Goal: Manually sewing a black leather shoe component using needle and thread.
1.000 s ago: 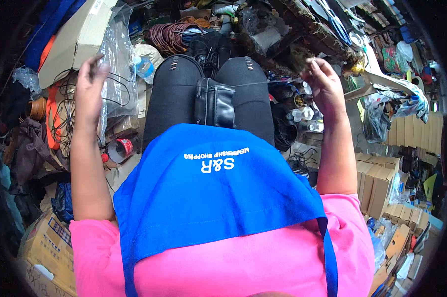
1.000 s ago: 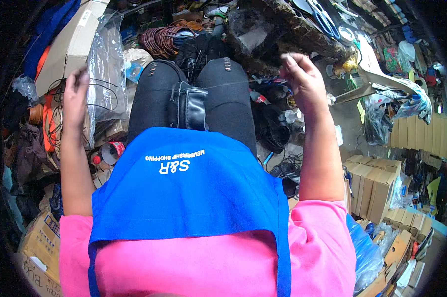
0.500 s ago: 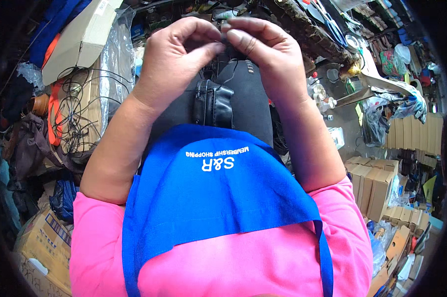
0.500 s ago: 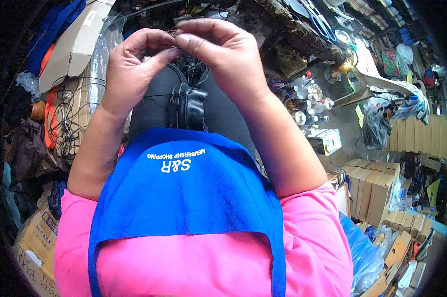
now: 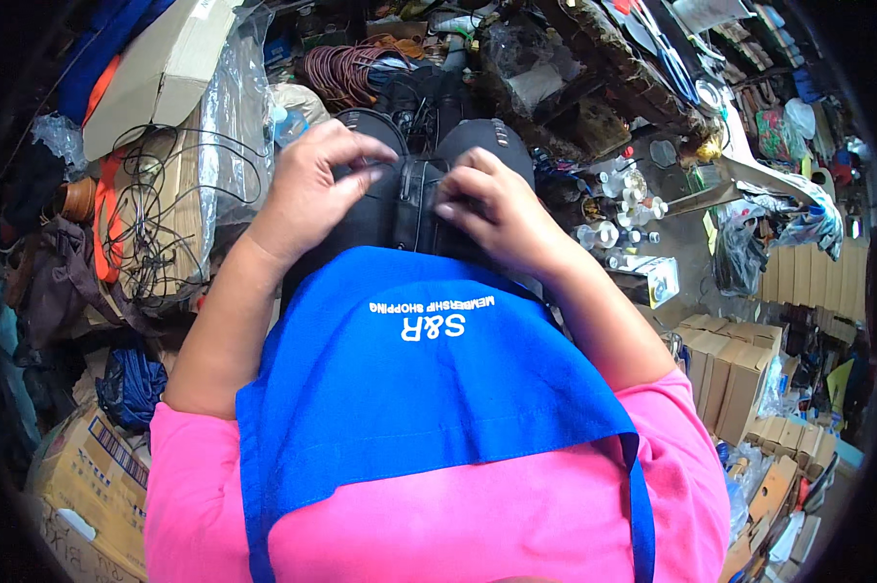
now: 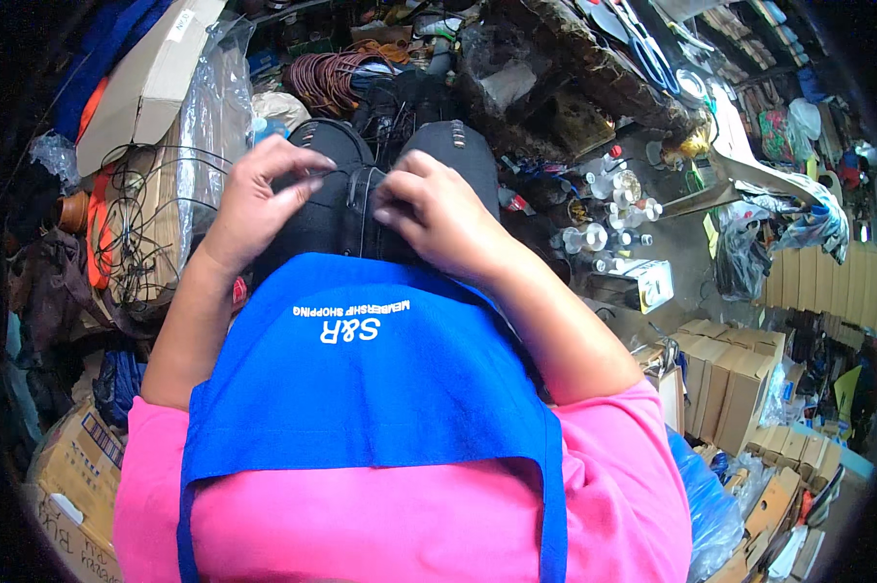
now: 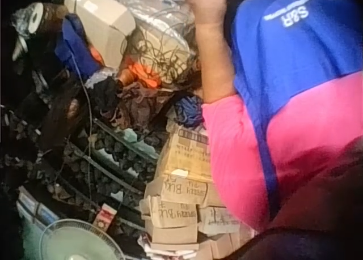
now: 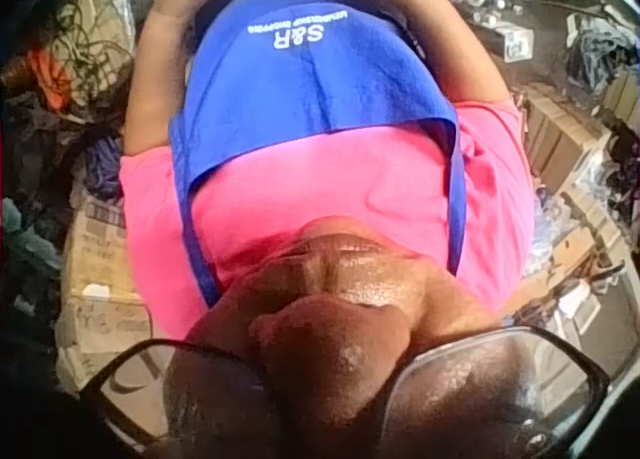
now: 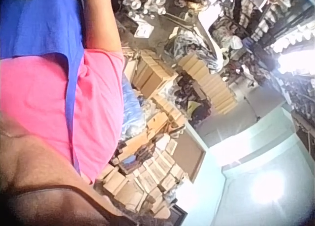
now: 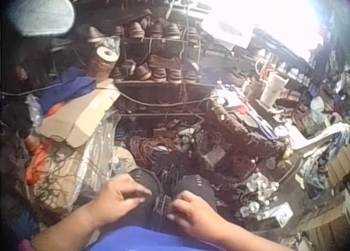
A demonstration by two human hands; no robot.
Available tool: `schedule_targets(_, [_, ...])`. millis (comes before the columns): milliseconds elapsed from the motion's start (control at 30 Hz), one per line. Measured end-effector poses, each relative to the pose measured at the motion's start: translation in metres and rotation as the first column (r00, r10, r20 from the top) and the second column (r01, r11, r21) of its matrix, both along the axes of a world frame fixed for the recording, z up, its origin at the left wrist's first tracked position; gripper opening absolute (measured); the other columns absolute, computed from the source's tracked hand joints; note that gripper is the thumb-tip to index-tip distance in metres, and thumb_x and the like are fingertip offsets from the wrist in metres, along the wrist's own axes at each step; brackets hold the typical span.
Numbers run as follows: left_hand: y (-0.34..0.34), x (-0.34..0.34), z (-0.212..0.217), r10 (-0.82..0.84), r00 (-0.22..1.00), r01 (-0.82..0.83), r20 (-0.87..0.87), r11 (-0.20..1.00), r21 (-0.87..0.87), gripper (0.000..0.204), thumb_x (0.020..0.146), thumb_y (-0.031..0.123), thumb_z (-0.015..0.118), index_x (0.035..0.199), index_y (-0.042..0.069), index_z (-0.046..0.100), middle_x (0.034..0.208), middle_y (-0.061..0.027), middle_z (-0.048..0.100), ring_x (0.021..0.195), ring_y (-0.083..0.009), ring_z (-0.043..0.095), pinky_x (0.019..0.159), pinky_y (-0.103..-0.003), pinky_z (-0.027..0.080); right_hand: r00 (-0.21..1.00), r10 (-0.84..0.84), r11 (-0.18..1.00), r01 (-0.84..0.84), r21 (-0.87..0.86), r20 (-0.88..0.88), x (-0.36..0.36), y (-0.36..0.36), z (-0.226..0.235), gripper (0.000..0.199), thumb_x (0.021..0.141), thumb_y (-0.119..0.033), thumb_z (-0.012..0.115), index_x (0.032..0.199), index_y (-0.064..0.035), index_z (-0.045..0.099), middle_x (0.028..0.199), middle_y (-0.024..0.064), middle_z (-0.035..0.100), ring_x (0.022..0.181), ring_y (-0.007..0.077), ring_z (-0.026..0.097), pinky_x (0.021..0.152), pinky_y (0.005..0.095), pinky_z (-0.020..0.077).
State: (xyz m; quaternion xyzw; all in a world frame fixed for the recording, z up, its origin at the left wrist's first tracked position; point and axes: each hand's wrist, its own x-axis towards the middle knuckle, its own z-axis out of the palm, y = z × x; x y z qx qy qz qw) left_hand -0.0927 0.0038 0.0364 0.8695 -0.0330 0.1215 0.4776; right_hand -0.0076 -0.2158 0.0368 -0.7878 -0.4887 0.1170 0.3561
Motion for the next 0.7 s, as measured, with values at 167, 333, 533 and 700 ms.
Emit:
schedule_targets(167, [-0.007, -0.003, -0.007, -0.078, 0.997, 0.077, 0.001, 0.984, 0.164, 0.021, 0.073, -0.001, 0.066, 0.091, 0.009, 0.071, 0.074, -0.005, 0.051, 0.072, -0.0173, 0.053, 0.067, -0.028, 0.044, 0.931, -0.084, 0.996, 0.086, -0.01, -0.356, -0.011, -0.025, -0.008, 0.008, 0.085, -0.007, 0.062, 0.088, -0.0029, 0.057, 0.088, 0.0053, 0.051, 0.083, 0.0169, 0.051, 0.074, 0.0289, 0.0427])
schedule_targets(333, [-0.009, 0.001, -0.01, -0.078, 0.997, 0.078, -0.011, 0.987, 0.137, 0.021, 0.073, 0.0, 0.068, 0.091, 0.01, 0.072, 0.071, -0.0046, 0.048, 0.069, -0.0174, 0.05, 0.064, -0.029, 0.043, 0.918, -0.103, 0.993, 0.119, 0.019, -0.383, -0.013, -0.026, -0.01, 0.008, 0.085, -0.008, 0.062, 0.088, -0.0028, 0.057, 0.088, 0.0055, 0.053, 0.083, 0.0166, 0.052, 0.075, 0.0278, 0.0421])
schedule_targets(533, [-0.011, 0.002, -0.011, -0.086, 0.996, 0.086, -0.002, 0.985, 0.153, 0.022, 0.071, -0.001, 0.069, 0.091, 0.009, 0.072, 0.069, -0.0049, 0.046, 0.065, -0.0176, 0.049, 0.06, -0.03, 0.042, 0.908, -0.105, 0.992, 0.126, 0.025, -0.406, -0.011, -0.025, -0.014, 0.008, 0.083, -0.006, 0.063, 0.09, -0.0037, 0.06, 0.089, 0.0072, 0.053, 0.082, 0.0181, 0.055, 0.074, 0.0292, 0.0452])
schedule_targets(700, [-0.016, 0.0, -0.003, -0.084, 0.996, 0.079, 0.012, 0.974, 0.211, 0.021, 0.071, -0.001, 0.068, 0.09, 0.008, 0.071, 0.07, -0.0068, 0.047, 0.064, -0.0204, 0.05, 0.059, -0.032, 0.043, 0.914, -0.121, 0.992, 0.125, -0.015, -0.387, -0.011, -0.024, -0.011, 0.008, 0.083, -0.007, 0.064, 0.089, -0.0035, 0.06, 0.087, 0.0065, 0.053, 0.081, 0.0162, 0.055, 0.073, 0.0283, 0.0455])
